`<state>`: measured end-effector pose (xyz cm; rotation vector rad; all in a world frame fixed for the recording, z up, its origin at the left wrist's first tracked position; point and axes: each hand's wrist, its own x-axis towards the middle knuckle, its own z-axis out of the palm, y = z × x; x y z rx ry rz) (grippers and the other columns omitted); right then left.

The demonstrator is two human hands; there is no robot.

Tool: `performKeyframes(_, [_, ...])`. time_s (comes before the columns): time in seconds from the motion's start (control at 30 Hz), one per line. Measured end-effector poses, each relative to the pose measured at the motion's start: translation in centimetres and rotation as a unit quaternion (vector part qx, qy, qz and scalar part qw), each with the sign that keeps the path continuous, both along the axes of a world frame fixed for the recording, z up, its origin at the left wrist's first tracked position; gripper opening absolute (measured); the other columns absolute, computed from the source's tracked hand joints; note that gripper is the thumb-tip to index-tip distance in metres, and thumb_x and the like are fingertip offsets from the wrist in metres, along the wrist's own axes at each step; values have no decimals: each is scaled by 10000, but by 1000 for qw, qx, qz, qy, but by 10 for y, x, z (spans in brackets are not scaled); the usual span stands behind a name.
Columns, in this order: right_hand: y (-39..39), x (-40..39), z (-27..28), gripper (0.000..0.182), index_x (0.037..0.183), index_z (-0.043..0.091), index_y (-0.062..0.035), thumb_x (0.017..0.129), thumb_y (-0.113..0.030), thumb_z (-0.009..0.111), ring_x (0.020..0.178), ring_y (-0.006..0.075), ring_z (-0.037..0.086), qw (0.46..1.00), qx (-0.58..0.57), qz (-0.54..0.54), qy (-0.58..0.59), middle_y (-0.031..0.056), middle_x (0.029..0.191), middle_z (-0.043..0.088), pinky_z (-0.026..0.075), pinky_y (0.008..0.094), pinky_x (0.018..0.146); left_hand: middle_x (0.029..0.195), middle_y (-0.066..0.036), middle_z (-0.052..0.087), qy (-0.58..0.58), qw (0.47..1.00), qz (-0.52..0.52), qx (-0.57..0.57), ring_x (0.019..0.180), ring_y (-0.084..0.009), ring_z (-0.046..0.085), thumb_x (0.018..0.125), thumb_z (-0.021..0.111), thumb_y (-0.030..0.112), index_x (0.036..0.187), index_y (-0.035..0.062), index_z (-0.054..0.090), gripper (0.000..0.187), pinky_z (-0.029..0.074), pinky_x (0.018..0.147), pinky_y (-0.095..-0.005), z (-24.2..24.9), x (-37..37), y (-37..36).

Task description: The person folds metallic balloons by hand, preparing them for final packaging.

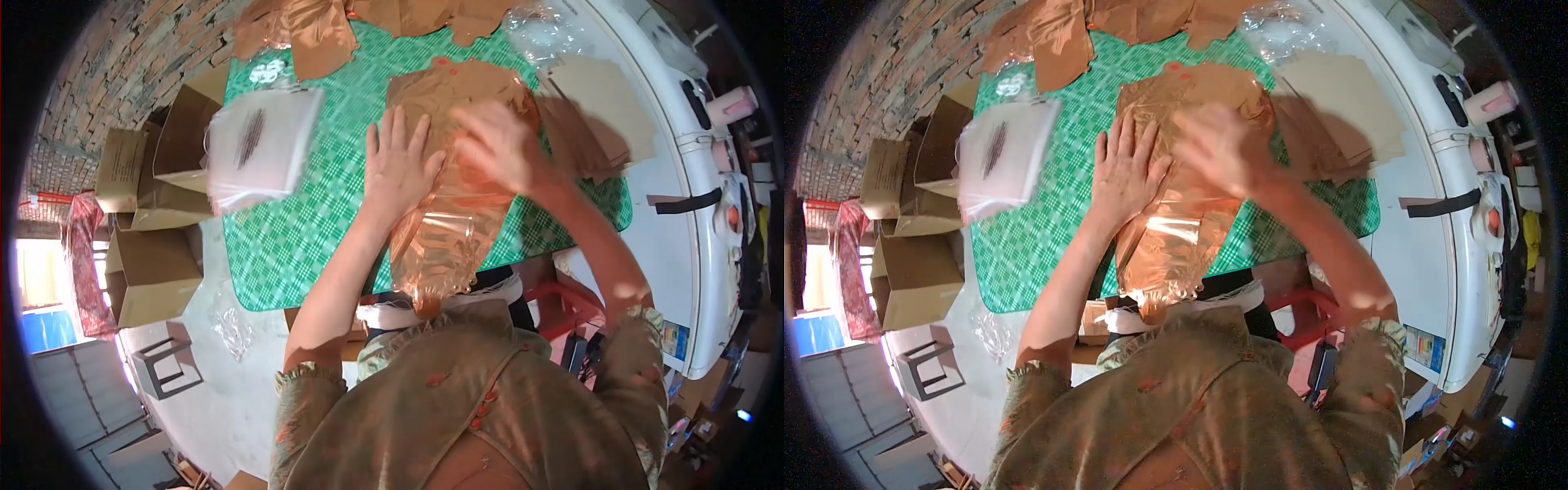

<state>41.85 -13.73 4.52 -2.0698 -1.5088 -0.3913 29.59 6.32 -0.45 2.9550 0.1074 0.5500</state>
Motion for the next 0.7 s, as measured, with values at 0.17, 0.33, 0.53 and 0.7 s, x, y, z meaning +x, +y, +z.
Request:
performKeyframes(0.17, [5, 139, -36, 343, 1155, 721, 7, 957, -273, 725, 1114, 436, 638, 968, -141, -205, -37, 190, 1254, 683, 545, 528, 968, 1678, -271, 370, -1, 1000, 2, 5, 1583, -424, 290, 1084, 449, 572, 1627, 114, 448, 711, 205, 1279, -592, 2, -2, 0])
performKeyframes(0.33, [32, 137, -2, 352, 1171, 739, 18, 963, -259, 679, 1188, 458, 644, 915, -297, -271, -8, 200, 1300, 696, 540, 542, 981, 1684, -271, 358, -1, 1000, 2, -4, 1585, -423, 287, 1082, 453, 575, 1620, 123, 462, 703, 205, 1280, -594, 4, -3, -1])
performKeyframes(0.53, [40, 176, -3, 400, 1128, 708, 35, 931, -309, 651, 1093, 427, 684, 914, -304, -223, 154, 214, 1132, 745, 532, 506, 923, 1691, -263, 351, 0, 1000, 6, 11, 1590, -418, 279, 1078, 459, 583, 1618, 177, 480, 676, 195, 1285, -592, 0, -2, 0])
performKeyframes(0.7, [52, 167, 35, 378, 1038, 690, 48, 889, -299, 672, 893, 320, 733, 918, -274, -217, 185, 211, 891, 725, 562, 451, 746, 1695, -264, 343, 6, 1000, 10, 8, 1597, -416, 265, 1078, 453, 591, 1626, 194, 473, 677, 192, 1286, -594, -1, -2, -1])
